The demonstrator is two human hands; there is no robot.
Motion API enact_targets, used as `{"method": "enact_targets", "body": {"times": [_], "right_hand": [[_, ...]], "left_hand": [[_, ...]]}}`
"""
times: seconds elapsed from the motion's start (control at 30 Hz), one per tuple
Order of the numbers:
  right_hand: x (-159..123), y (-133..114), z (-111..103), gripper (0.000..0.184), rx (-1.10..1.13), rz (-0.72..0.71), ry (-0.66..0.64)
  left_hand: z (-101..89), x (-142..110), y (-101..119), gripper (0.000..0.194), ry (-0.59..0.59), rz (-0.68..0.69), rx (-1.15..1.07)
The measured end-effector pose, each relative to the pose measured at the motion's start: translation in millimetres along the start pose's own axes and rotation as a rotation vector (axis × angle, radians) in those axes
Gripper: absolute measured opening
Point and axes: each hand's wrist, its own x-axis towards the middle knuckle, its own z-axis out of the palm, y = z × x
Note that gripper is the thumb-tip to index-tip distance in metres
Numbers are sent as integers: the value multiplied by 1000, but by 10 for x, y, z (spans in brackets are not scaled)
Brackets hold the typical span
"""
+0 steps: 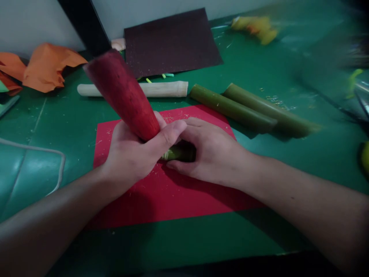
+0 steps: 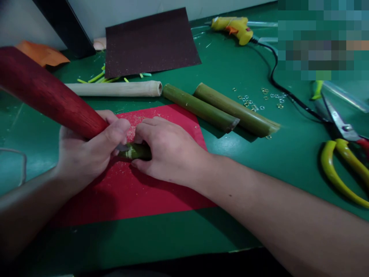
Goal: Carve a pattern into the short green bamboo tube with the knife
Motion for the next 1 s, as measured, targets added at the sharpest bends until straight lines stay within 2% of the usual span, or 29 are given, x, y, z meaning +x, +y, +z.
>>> {"method": "enact_targets", "body": {"times": [0.23, 0.4, 0.6, 0.77, 0.87, 1.0], "right_hand": [[16, 1, -6, 23, -26, 19, -33], [20, -12, -5, 23, -37, 29, -24], [21, -12, -31, 23, -64, 35, -38], [13, -12, -35, 24, -35, 47, -31], [13, -9, -23, 24, -12, 33, -16], [19, -4, -13, 23, -2, 12, -16]], "left_hand": [[20, 13, -4, 35, 118, -32, 75], [14, 19, -2, 37, 201, 28, 199], [-34, 26, -24, 35, 247, -2, 302], [-65, 10, -54, 34, 214, 17, 229], [-61, -7, -43, 31, 161, 55, 125], [-41, -15, -12, 30, 75, 88, 96]]}}
